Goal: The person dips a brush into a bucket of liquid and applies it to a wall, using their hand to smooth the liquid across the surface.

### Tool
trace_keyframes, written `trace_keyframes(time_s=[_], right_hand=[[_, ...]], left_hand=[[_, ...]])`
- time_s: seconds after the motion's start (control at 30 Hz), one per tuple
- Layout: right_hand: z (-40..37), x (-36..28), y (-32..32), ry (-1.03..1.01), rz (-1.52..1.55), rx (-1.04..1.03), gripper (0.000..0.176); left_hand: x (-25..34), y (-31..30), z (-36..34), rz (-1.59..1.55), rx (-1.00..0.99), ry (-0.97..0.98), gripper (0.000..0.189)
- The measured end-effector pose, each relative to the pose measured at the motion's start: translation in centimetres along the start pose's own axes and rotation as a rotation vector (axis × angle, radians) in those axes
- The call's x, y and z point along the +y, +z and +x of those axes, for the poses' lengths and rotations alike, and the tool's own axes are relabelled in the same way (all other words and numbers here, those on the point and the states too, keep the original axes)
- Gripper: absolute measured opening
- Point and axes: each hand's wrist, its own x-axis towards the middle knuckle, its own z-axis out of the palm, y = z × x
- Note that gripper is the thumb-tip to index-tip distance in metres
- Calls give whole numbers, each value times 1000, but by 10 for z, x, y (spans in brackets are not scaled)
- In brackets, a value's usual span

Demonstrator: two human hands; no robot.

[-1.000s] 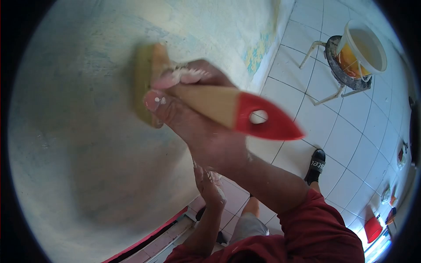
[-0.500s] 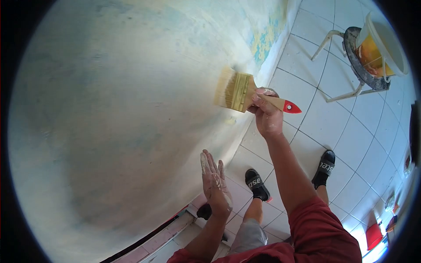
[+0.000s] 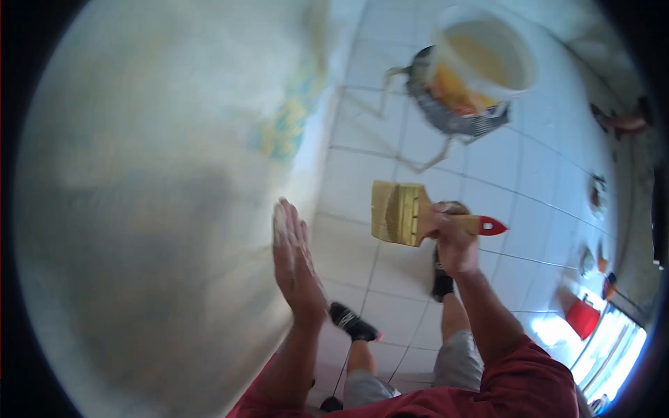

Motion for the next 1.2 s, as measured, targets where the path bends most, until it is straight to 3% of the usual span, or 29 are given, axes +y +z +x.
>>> trace_keyframes(time_s=[0.17, 0.2, 0.27, 0.3, 0.37, 0.4, 0.47, 0.57, 0.67, 0.7, 0.73, 0.77, 0.8, 0.83, 0.87, 0.93, 0.97, 1.0, 1.03, 1.1, 1.13, 1.2], right_hand=[[43, -219, -20, -641, 12, -242, 31], [56, -254, -10, -758, -77, -205, 33], [90, -310, 3, -864, -418, -135, 35], [105, -327, 13, -819, -636, -66, 30], [165, -338, 2, -841, -878, -344, 22], [190, -334, 2, -620, -805, -462, 23], [210, -317, 15, -350, -1174, -395, 26], [223, -299, 28, -315, -1555, -513, 32], [249, -278, 18, -232, -1615, -588, 35], [276, -261, 1, -331, -1640, -683, 37], [286, -253, -1, -151, -1772, -620, 40], [278, -254, 1, -190, -1634, -610, 35], [292, -254, -5, 117, -1400, -721, 33], [304, -255, -17, 91, -1243, -795, 34], [275, -275, 7, 191, -1394, -593, 35], [277, -282, -13, -229, -1440, -468, 38], [265, -294, -24, -371, -1326, -476, 36], [259, -304, -31, -640, -1351, -619, 36], [245, -311, -17, -637, -1345, -628, 36], [215, -312, 12, -265, -461, -569, 32], [204, -308, 10, -259, -457, -566, 32], [180, -297, 2, -282, 66, -469, 31]], left_hand=[[14, 130, 96, 139, -273, 251, 58], [10, 158, 113, 222, -293, 243, 56], [15, 212, 136, 454, -355, 423, 61], [14, 233, 143, 574, -376, 404, 66], [-1, 265, 154, 752, -361, 248, 70], [-7, 271, 154, 757, -359, 242, 70], [-22, 279, 157, 858, -308, 342, 69], [-25, 280, 153, 754, -310, 326, 72], [-30, 281, 151, 698, -282, 409, 77], [-36, 280, 153, 649, -274, 447, 80], [-42, 280, 152, 616, -255, 477, 82], [-45, 281, 152, 581, -234, 468, 86], [-53, 281, 152, 563, -206, 479, 90], [-50, 280, 148, 551, -181, 440, 94], [-52, 282, 141, 492, -139, 410, 93], [-49, 282, 133, 479, -93, 386, 87], [-47, 283, 129, 440, -76, 379, 84], [-44, 281, 125, 450, -68, 374, 84], [-41, 280, 122, 386, -93, 340, 80], [-42, 269, 111, 328, -119, 295, 75], [-41, 258, 103, 332, -141, 347, 70], [-44, 232, 80, 291, -119, 440, 58]])
